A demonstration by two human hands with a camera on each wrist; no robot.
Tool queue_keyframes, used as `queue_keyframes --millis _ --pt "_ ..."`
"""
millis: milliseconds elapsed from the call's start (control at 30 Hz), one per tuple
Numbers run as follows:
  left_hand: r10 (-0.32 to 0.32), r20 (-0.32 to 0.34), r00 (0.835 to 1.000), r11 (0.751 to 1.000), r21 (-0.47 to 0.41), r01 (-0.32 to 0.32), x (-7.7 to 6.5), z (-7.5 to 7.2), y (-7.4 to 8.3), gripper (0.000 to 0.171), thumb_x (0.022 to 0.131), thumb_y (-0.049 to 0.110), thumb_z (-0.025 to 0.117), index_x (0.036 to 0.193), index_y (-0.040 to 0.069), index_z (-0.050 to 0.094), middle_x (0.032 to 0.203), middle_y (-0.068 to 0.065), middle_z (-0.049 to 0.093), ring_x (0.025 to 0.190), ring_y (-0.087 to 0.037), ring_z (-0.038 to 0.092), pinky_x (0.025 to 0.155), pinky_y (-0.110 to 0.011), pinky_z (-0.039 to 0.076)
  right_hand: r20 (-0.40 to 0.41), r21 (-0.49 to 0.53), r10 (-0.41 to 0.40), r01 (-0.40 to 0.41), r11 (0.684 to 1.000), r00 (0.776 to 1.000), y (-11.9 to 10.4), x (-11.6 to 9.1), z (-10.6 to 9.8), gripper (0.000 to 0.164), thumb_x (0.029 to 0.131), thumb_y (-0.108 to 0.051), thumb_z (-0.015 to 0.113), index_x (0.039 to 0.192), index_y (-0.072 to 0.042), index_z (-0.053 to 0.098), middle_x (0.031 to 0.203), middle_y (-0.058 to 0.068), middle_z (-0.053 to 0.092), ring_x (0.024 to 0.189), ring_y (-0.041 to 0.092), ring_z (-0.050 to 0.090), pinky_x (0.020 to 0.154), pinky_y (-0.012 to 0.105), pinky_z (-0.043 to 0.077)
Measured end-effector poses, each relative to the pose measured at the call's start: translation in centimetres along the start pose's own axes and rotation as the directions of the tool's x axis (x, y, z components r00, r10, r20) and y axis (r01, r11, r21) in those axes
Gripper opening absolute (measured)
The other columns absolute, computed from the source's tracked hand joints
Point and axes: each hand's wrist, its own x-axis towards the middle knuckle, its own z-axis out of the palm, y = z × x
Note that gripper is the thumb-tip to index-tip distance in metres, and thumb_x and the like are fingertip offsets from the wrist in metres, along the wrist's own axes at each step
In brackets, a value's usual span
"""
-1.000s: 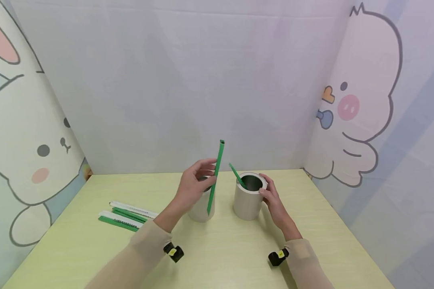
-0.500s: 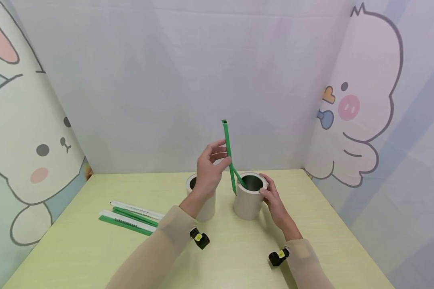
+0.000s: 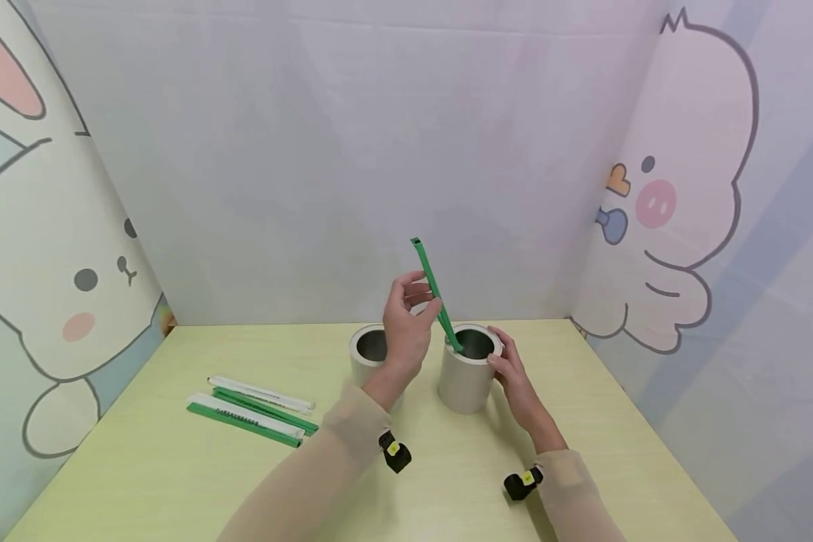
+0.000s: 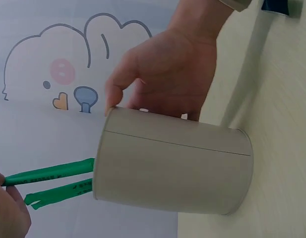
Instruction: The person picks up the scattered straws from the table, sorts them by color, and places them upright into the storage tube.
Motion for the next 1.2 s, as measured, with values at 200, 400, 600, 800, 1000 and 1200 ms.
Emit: queue_keyframes --millis 200,400,600,800,1000,1200 --pt "-0.002 -0.032 0.999 1.000 -0.029 0.001 -0.2 0.0 -1.2 0.048 0.093 -0.004 0.074 0.136 0.015 0.062 0.118 -0.012 0.062 0.110 -0.023 0.066 0.097 -0.041 0.060 0.002 0.002 -0.005 0.005 1.000 1.000 0.0 0.0 0.0 0.057 0.112 -0.030 0.036 0.167 -0.023 0.020 0.166 0.012 0.032 0.146 0.025 0.032 0.122 0.060 0.023" --pt "0.015 -0.068 0.998 0.998 -0.061 -0.019 -0.2 0.3 -1.3 0.051 0.093 -0.008 0.074 0.137 0.013 0.061 0.120 -0.017 0.062 0.111 -0.028 0.066 0.099 -0.049 0.058 -0.001 0.006 -0.002 0.002 1.000 1.000 0.0 -0.1 0.0 0.057 0.112 -0.030 0.036 0.167 -0.023 0.021 0.166 0.011 0.032 0.146 0.025 0.031 0.122 0.061 0.022" --pt "0.021 -0.073 0.997 0.998 -0.063 -0.026 -0.2 0.4 -1.6 0.048 0.094 -0.007 0.074 0.136 0.012 0.061 0.119 -0.018 0.062 0.111 -0.030 0.065 0.098 -0.047 0.058 -0.001 0.006 -0.001 0.001 1.000 1.000 0.1 -0.1 0.1 0.058 0.112 -0.029 0.036 0.167 -0.023 0.020 0.166 0.012 0.032 0.146 0.027 0.031 0.122 0.060 0.023" --pt "-0.011 -0.056 0.998 1.000 -0.017 0.010 -0.4 0.3 -2.3 0.045 0.094 -0.005 0.073 0.133 0.014 0.062 0.116 -0.012 0.063 0.110 -0.025 0.066 0.100 -0.043 0.059 0.000 0.003 -0.001 0.001 1.000 1.000 0.0 0.0 0.1 0.058 0.112 -0.030 0.036 0.167 -0.023 0.021 0.166 0.012 0.033 0.146 0.027 0.031 0.121 0.060 0.023" --pt "-0.040 -0.052 0.998 0.999 0.013 0.041 -0.7 0.0 -2.9 0.047 0.090 -0.006 0.074 0.132 0.013 0.062 0.116 -0.013 0.064 0.109 -0.026 0.068 0.099 -0.044 0.060 0.002 -0.001 -0.004 0.004 1.000 1.000 0.0 0.0 0.0 0.058 0.112 -0.030 0.036 0.167 -0.023 0.021 0.166 0.011 0.034 0.145 0.025 0.033 0.120 0.058 0.024" --pt "-0.024 0.007 1.000 1.000 0.015 0.024 -0.3 -0.8 -2.5 0.052 0.089 -0.003 0.076 0.137 0.011 0.061 0.126 -0.019 0.064 0.115 -0.033 0.068 0.104 -0.048 0.057 0.004 0.003 -0.007 0.007 1.000 1.000 0.0 0.0 0.0 0.058 0.112 -0.030 0.036 0.167 -0.023 0.020 0.166 0.011 0.032 0.146 0.024 0.032 0.121 0.060 0.023"
